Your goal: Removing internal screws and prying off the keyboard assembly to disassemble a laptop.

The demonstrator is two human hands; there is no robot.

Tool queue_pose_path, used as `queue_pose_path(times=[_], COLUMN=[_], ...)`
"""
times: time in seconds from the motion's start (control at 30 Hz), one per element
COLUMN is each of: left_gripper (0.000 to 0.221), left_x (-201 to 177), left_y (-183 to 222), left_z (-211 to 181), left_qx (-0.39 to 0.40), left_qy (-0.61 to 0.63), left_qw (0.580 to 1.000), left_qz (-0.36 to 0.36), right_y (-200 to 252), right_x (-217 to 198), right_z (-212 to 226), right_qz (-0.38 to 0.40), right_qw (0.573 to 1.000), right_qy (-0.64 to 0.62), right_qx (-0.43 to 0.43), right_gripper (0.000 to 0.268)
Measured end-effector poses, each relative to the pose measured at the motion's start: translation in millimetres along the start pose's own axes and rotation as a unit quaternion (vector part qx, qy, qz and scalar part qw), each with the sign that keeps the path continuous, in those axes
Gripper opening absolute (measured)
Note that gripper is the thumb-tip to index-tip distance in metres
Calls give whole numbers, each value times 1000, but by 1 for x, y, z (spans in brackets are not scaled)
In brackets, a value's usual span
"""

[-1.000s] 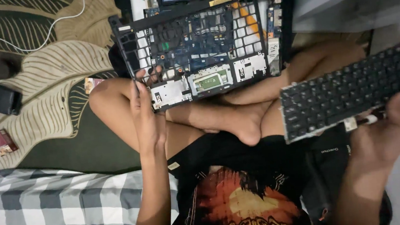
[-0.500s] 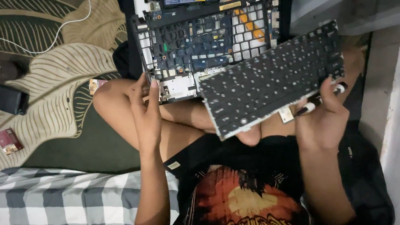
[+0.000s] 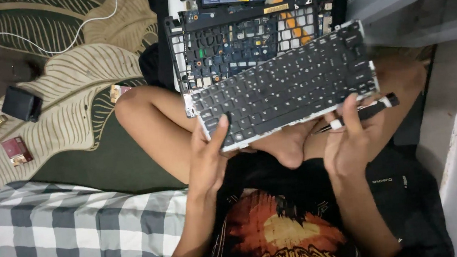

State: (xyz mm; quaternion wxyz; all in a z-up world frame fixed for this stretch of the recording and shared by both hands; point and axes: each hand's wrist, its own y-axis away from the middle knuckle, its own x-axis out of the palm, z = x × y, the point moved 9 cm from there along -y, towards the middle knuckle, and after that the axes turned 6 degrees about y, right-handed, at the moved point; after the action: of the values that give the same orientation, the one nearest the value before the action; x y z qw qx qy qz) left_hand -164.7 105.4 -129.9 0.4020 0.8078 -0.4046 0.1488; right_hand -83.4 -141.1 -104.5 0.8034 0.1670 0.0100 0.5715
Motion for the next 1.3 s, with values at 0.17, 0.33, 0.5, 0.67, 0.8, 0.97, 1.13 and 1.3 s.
queue_pose_path(times=[0.17, 0.33, 0.5, 0.67, 0.8, 0.97, 1.13, 1.3], left_gripper=[48, 46, 45, 47, 48, 51, 51, 56], left_x=[8, 8, 11, 20, 19, 15, 0, -46], left_y=[-1, -1, 3, 10, 10, 6, 5, 4], left_z=[-21, -23, -29, -35, -36, -33, -25, 7], left_qx=[38, 48, 104, 121, 138, 130, 38, -59], left_qy=[-54, -72, -141, -160, -190, -166, -68, -84], left_qw=[996, 993, 981, 975, 967, 971, 994, 993], left_qz=[56, 75, 79, 90, 95, 110, 83, -52], right_y=[-4, 10, 15, 15, 17, 15, -3, -3], right_x=[-17, -6, -7, -11, -7, -9, -45, -53], right_z=[22, 51, 57, 56, 61, 53, 16, -15], right_qz=[58, 80, 64, 57, 66, 81, 67, 101], right_qw=[986, 958, 951, 953, 949, 953, 973, 959], right_qy=[69, 130, 173, 159, 157, 148, 142, 230], right_qx=[-141, -243, -249, -252, -264, -253, -170, -127], right_gripper=[26, 33, 30, 31, 31, 26, 20, 29])
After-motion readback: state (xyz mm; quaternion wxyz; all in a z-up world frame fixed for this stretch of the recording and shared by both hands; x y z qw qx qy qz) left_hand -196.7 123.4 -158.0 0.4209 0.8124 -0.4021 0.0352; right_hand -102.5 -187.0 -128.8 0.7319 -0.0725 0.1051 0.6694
